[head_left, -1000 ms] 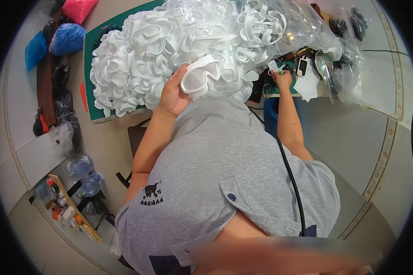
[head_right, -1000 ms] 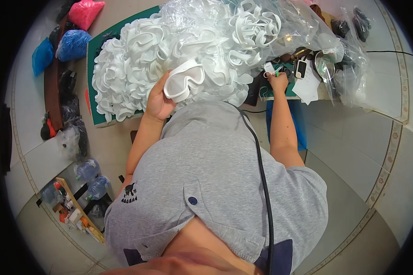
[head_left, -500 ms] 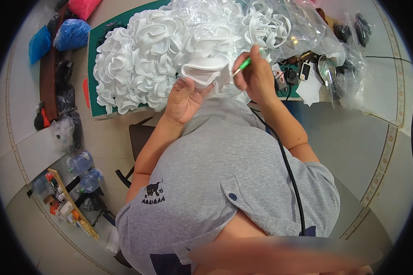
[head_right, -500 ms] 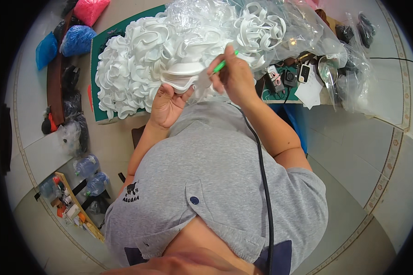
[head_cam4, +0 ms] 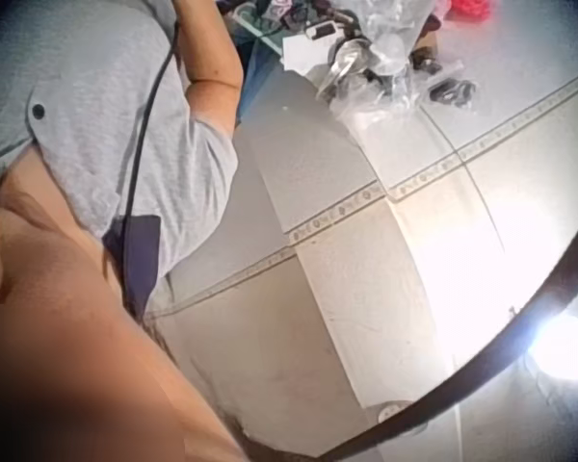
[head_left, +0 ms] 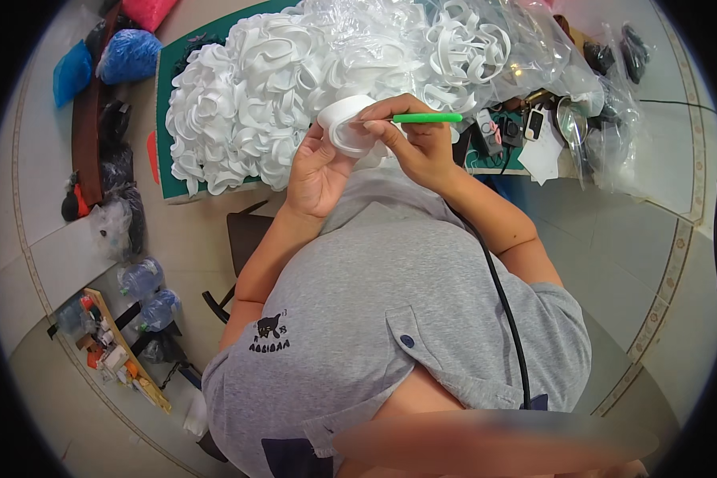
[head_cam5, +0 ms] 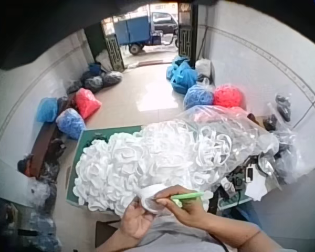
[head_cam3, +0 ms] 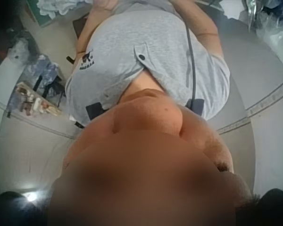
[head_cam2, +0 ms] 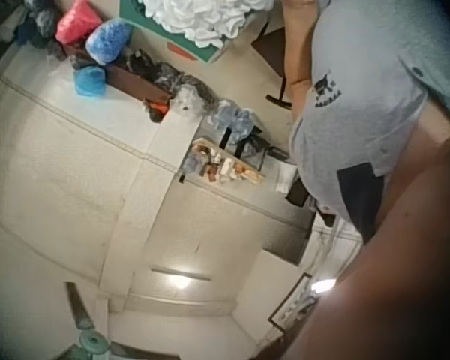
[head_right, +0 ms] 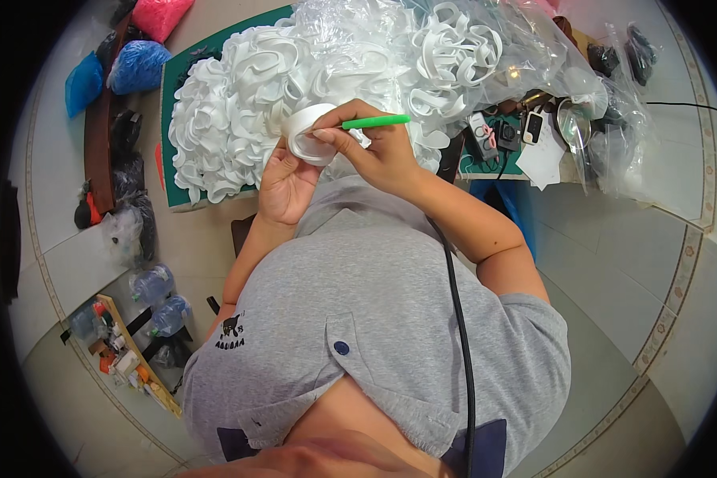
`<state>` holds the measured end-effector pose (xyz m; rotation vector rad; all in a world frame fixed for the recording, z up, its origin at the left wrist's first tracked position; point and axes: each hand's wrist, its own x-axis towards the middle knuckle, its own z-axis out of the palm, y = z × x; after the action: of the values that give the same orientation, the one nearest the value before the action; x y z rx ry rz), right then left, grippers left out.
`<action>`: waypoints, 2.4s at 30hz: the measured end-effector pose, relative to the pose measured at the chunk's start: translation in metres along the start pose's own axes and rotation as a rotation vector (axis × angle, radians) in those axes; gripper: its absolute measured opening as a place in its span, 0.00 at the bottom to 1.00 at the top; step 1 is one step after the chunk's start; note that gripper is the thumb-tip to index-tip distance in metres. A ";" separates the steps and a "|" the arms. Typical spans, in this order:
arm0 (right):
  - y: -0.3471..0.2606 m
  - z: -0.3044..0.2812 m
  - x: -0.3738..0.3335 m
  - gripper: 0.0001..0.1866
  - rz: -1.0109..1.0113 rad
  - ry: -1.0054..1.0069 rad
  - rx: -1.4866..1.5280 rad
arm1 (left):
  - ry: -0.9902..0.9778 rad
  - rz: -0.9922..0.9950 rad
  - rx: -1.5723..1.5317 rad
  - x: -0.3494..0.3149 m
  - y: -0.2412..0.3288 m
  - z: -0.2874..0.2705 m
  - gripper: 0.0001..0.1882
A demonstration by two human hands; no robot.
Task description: Trimming and cleaning excess material from white foam decorative flower pieces using a green tool and scissors.
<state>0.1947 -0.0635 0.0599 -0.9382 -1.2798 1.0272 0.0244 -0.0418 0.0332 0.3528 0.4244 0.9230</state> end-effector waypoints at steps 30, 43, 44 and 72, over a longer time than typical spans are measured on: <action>-0.001 0.010 0.010 0.08 -0.401 -0.099 -0.572 | -0.012 0.041 0.013 0.002 0.002 -0.005 0.18; 0.062 -0.086 0.050 0.09 0.032 0.548 0.210 | -0.147 -0.174 -0.117 -0.004 0.019 -0.042 0.19; 0.055 -0.070 0.047 0.09 0.135 0.477 0.270 | -0.168 -0.371 -0.068 -0.002 0.019 -0.043 0.22; 0.036 -0.016 0.028 0.09 -0.213 -0.088 -0.719 | 0.021 -0.082 0.173 0.019 -0.002 -0.023 0.19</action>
<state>0.2086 -0.0260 0.0325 -1.2584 -1.8296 0.4330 0.0242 -0.0247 0.0088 0.4801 0.5359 0.8123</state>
